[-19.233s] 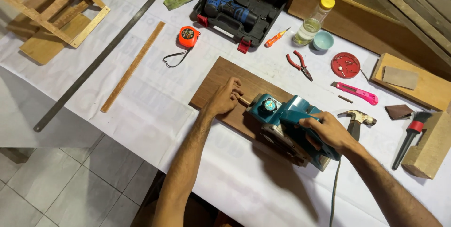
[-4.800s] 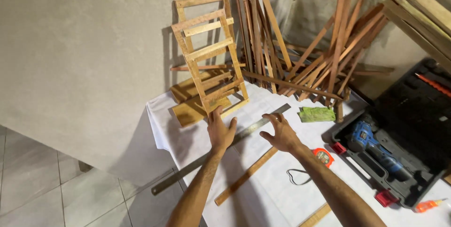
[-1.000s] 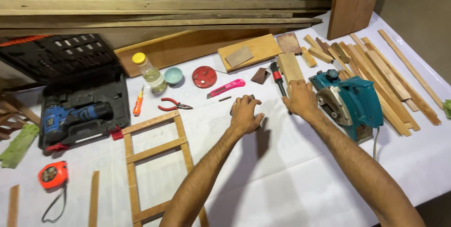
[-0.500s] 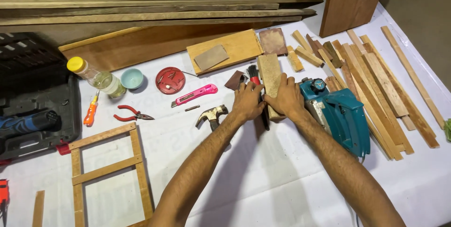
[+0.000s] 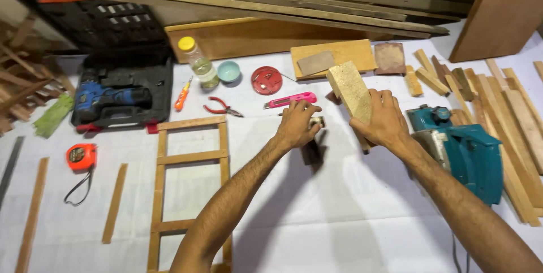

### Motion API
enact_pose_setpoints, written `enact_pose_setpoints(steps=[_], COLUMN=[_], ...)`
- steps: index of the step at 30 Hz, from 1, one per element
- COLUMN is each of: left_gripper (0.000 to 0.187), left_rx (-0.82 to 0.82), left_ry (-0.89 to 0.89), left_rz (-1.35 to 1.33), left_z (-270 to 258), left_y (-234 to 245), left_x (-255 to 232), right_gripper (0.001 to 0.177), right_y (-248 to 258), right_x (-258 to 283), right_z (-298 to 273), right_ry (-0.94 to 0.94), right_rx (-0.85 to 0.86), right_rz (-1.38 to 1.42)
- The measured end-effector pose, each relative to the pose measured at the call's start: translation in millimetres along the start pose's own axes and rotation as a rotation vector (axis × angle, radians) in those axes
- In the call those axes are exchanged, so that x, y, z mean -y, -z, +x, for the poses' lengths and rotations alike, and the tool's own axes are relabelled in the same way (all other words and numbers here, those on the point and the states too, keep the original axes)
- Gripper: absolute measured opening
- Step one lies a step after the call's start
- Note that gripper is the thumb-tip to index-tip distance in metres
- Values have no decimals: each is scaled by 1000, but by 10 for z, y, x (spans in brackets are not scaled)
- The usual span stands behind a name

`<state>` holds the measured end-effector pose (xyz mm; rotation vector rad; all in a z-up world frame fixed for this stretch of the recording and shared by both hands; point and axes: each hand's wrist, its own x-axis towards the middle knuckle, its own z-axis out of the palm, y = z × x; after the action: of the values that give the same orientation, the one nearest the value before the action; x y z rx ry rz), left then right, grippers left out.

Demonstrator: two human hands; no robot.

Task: The recorder is measuring, marking, planning, and assembling wooden frame pieces using hand and power tools.

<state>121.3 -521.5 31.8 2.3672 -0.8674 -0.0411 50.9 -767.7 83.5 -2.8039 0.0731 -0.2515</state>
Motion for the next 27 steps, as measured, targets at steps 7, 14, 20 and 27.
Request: enact_pose_setpoints(steps=[7,14,20,27], left_gripper=[42,49,41,45], left_rx=[-30,-34,-23,-170], left_ry=[126,199,244,140], left_rz=[102,312,458,421], left_z=[-1225,-2301,-2631,-2843], left_y=[782,1139,1237,1583], left_x=[778,1602,1938,2103], right_gripper=[83,88,91,90], right_y=[-22,-604,-874,-987], right_x=[1456,2007,2305,2420], right_z=[-390,-772,-929,-930], right_ry=[92,276,262,250], right_rx=[296,417,535,533], right_rz=[57,-9,-129,-134])
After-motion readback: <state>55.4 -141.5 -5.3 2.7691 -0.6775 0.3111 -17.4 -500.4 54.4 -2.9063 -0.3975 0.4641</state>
